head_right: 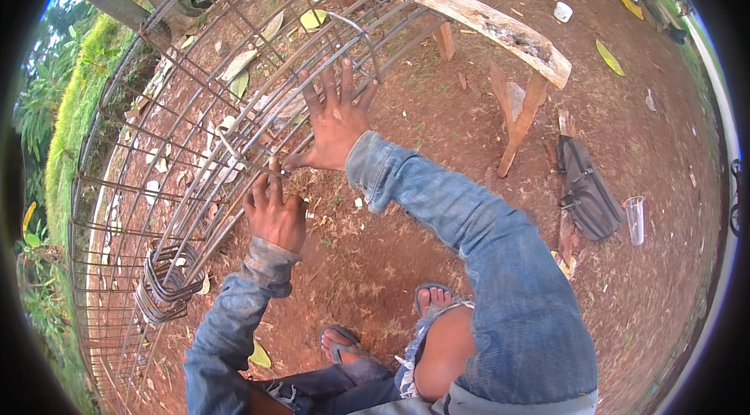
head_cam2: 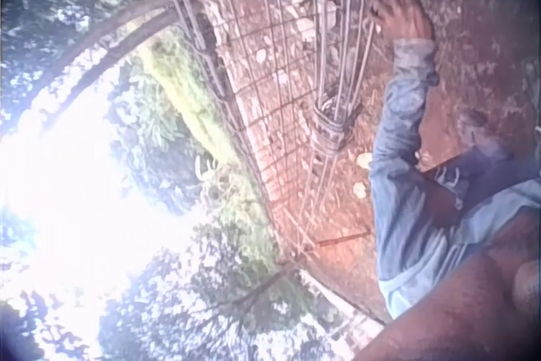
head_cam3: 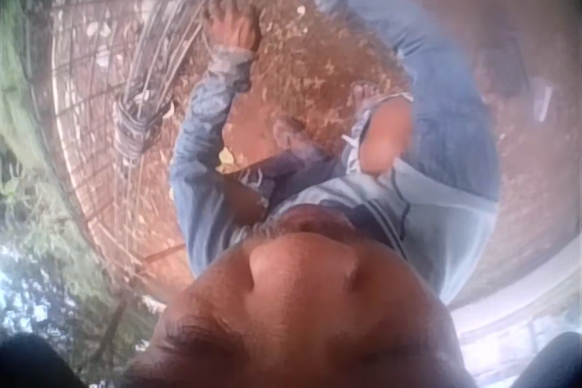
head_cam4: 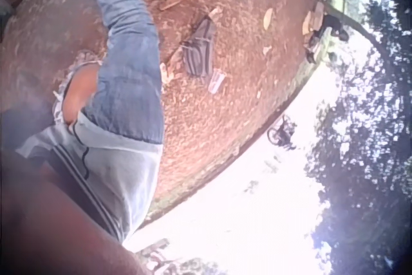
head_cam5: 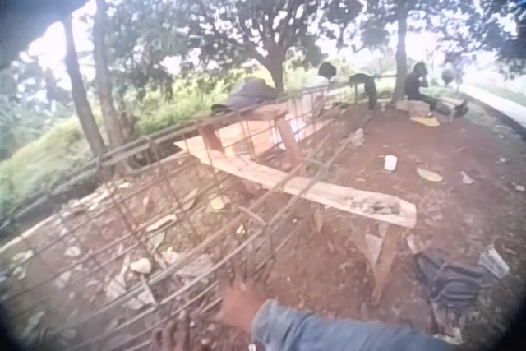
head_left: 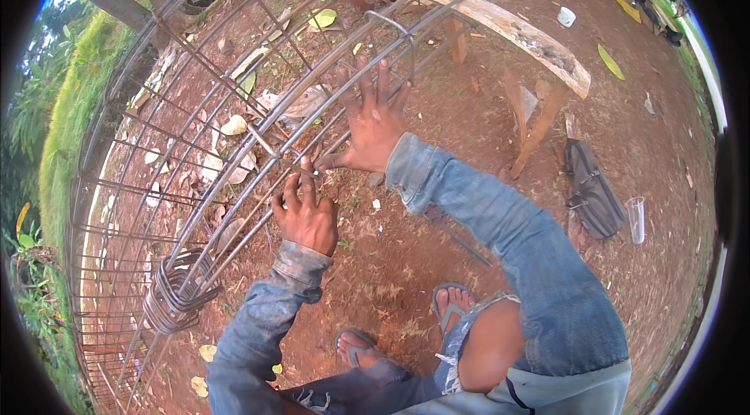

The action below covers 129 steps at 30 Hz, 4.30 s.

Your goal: The person assembles a cylindrical metal mesh structure by tying wire ties around intersecting rods using pliers. They repeatedly wrap, twist, and tighten the ties to secure the mesh sections together.

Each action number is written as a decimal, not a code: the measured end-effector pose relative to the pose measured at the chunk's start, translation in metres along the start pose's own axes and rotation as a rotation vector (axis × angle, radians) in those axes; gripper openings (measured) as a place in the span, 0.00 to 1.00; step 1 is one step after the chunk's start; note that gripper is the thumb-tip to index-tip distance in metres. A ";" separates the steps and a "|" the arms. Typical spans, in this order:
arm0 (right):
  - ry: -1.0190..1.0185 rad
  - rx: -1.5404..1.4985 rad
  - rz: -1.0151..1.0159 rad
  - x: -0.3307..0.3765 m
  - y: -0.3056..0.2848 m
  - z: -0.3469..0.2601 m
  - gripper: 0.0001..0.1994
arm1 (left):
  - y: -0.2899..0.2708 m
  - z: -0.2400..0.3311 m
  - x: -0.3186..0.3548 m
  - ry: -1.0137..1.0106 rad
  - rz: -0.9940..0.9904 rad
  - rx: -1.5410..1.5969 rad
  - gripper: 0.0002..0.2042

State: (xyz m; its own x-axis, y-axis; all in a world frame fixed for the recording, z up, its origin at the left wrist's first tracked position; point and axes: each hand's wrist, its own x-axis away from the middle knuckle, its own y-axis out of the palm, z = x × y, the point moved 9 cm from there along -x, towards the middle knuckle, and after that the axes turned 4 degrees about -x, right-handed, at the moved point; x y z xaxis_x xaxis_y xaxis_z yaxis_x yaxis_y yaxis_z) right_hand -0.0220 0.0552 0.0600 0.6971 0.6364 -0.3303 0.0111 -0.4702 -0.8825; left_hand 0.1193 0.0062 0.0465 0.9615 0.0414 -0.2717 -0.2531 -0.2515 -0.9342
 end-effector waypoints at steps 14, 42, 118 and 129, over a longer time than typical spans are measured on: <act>0.004 0.035 -0.022 -0.003 0.006 0.001 0.66 | 0.001 -0.002 0.001 -0.024 -0.001 0.021 0.05; 0.588 -2.065 -0.908 0.167 0.090 -0.053 0.18 | 0.041 -0.023 0.063 -0.754 0.145 1.891 0.13; 0.735 -1.304 -0.211 0.169 0.130 0.048 0.07 | -0.032 -0.053 -0.017 -0.085 0.166 0.378 0.18; 0.688 -1.582 -0.209 0.139 0.132 0.028 0.09 | 0.000 -0.042 -0.018 -0.168 0.051 0.151 0.23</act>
State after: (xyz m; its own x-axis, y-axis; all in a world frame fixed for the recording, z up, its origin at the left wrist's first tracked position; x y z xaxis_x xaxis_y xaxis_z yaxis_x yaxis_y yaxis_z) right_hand 0.0562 0.0984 -0.1114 0.7403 0.6021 0.2991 0.4732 -0.7826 0.4045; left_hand 0.1066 -0.0353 0.0608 0.9189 0.1959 -0.3424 -0.3264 -0.1099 -0.9388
